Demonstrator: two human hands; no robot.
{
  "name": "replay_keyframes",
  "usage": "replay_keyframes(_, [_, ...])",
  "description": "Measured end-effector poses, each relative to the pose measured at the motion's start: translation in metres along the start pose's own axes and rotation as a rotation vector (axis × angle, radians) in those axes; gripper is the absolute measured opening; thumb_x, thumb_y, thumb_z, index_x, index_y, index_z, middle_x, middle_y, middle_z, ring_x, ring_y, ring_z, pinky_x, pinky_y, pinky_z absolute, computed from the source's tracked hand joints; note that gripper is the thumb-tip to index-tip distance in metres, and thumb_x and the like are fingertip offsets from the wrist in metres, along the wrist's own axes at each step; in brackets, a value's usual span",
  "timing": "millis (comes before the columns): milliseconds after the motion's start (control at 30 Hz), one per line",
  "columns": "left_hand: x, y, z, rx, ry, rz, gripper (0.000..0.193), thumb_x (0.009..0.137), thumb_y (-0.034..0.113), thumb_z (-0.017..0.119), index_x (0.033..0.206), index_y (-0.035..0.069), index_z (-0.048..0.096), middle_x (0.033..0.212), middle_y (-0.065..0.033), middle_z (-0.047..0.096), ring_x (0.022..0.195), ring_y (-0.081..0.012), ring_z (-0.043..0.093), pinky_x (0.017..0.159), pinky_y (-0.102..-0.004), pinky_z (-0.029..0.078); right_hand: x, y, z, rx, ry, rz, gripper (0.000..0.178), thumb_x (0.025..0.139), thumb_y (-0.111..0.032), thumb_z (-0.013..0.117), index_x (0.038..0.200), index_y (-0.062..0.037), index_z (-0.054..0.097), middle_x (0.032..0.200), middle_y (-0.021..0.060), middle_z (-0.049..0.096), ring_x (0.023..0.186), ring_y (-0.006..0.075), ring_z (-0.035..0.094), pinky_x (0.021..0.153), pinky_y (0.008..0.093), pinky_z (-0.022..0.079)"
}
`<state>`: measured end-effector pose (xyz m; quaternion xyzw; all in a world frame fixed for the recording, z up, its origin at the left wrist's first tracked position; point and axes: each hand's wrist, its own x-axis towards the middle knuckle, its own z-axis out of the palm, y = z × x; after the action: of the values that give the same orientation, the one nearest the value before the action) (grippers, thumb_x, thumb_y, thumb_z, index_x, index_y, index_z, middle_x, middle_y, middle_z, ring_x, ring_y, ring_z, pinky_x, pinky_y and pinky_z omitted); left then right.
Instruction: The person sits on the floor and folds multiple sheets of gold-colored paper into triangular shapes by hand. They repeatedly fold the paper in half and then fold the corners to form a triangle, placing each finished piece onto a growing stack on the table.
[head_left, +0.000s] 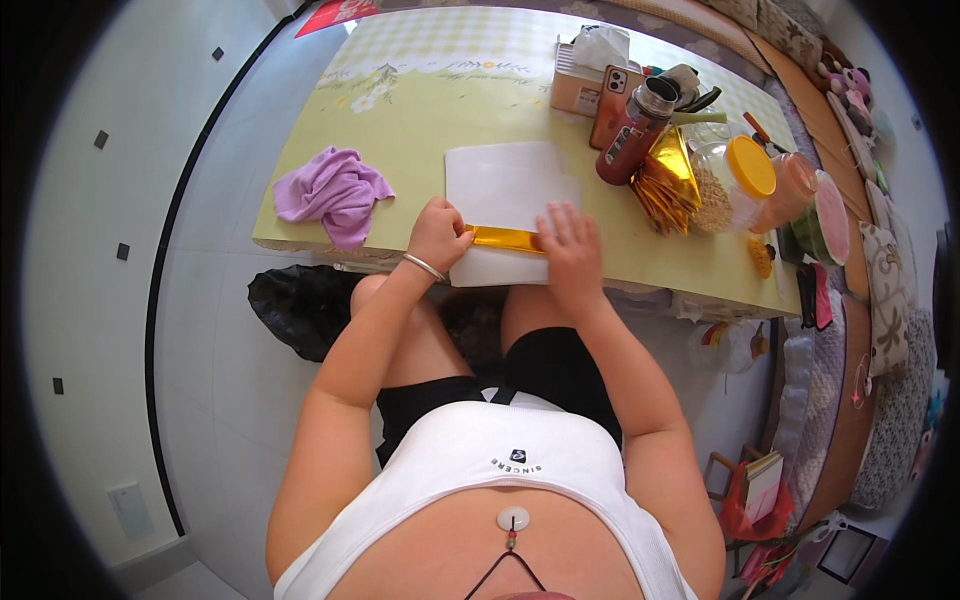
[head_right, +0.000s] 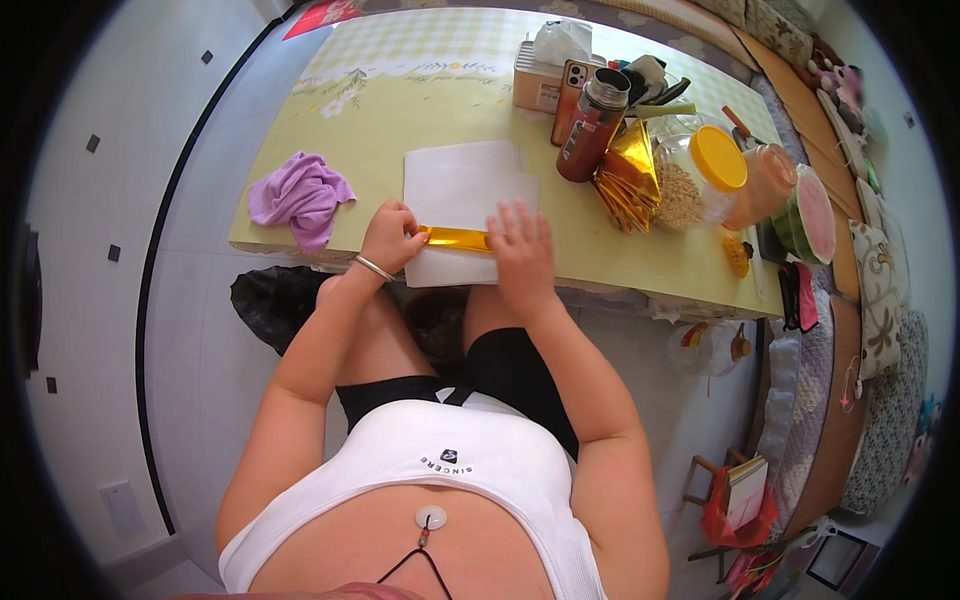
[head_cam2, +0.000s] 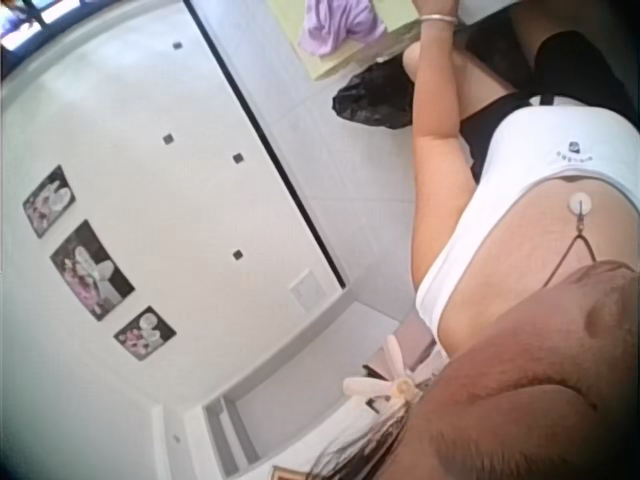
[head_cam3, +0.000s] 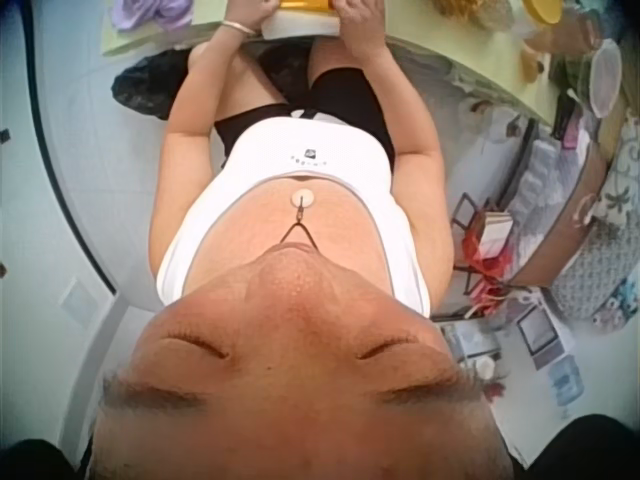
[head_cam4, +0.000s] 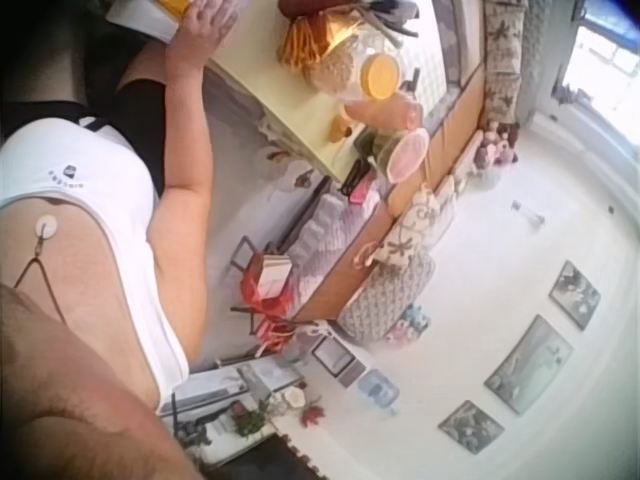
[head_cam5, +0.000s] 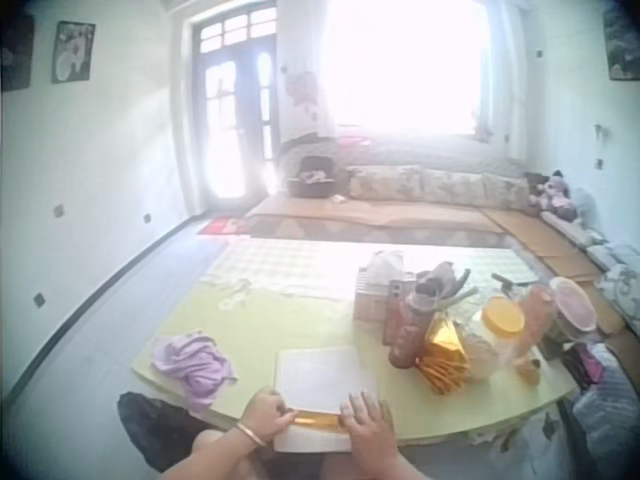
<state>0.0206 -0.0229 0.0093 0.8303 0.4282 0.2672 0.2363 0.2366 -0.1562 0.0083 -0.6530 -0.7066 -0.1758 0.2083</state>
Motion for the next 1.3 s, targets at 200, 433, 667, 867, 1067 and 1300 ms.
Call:
replay_keyframes(200, [-0.005,0.028,-0.008,0.327,0.01,0.053,0.028,0.076,0.009,0.072,0.101,-0.002,0.068,0.11,-0.017,0.064,0.104,-0.0321,0.062,0.092,-0.0421,0.05,-0.02,-0.024,0.032,0.181,-0.135,-0.031,0.058,0.093,-0.034,0.061,0.142,-0.0031,0.052,0.153,0.0143,0.046,0.145,0.0282,0.04,0.12,0.0489,0.027])
replay_keyframes(433, [-0.034,0.015,0.024,0.371,-0.201,0.55,0.056,0.086,0.003,0.05,0.142,-0.002,0.05,0.153,-0.0211,0.044,0.143,-0.0341,0.041,0.119,-0.0452,0.031,-0.029,-0.002,0.024,0.14,-0.21,-0.028,0.061,0.093,-0.036,0.062,0.143,-0.0022,0.05,0.153,0.0149,0.046,0.144,0.0287,0.041,0.119,0.0455,0.03])
replay_keyframes(667, [-0.04,0.007,-0.019,0.501,-0.258,0.408,0.057,0.084,0.013,0.052,0.14,-0.001,0.053,0.154,-0.0199,0.042,0.148,-0.0354,0.032,0.12,-0.0497,0.026,-0.037,0.034,-0.007,0.149,-0.214,0.001,0.046,0.092,-0.016,0.06,0.134,0.0032,0.057,0.141,0.0203,0.055,0.132,0.0332,0.052,0.112,0.0408,0.041])
replay_keyframes(867, [-0.016,0.052,-0.009,0.52,-0.139,0.475,0.026,0.077,0.015,0.059,0.096,0.0,0.069,0.114,-0.0207,0.063,0.123,-0.0367,0.052,0.105,-0.0467,0.041,-0.017,0.024,0.008,-0.143,-0.259,-0.115,0.037,0.081,-0.013,0.06,0.113,0.007,0.067,0.12,0.0241,0.066,0.11,0.0338,0.063,0.104,0.0459,0.047])
replay_keyframes(1067, [-0.011,0.064,0.04,0.593,-0.011,0.646,0.007,0.075,0.014,0.064,0.074,0.007,0.064,0.078,-0.0084,0.058,0.08,-0.0263,0.063,0.07,-0.0396,0.049,-0.009,0.023,0.0,-0.096,-0.248,-0.084,0.03,0.08,-0.014,0.062,0.103,0.0032,0.07,0.113,0.0192,0.068,0.104,0.0306,0.063,0.107,0.0556,0.042])
replay_keyframes(1300, [-0.004,0.039,0.034,0.381,-0.006,0.516,0.007,0.079,0.015,0.067,0.081,0.009,0.067,0.079,-0.0068,0.063,0.066,-0.0257,0.063,0.061,-0.0361,0.052,-0.017,0.031,-0.03,0.251,-0.156,0.04,0.042,0.082,-0.024,0.071,0.119,-0.0054,0.065,0.125,0.0126,0.065,0.124,0.0294,0.056,0.115,0.0565,0.032])
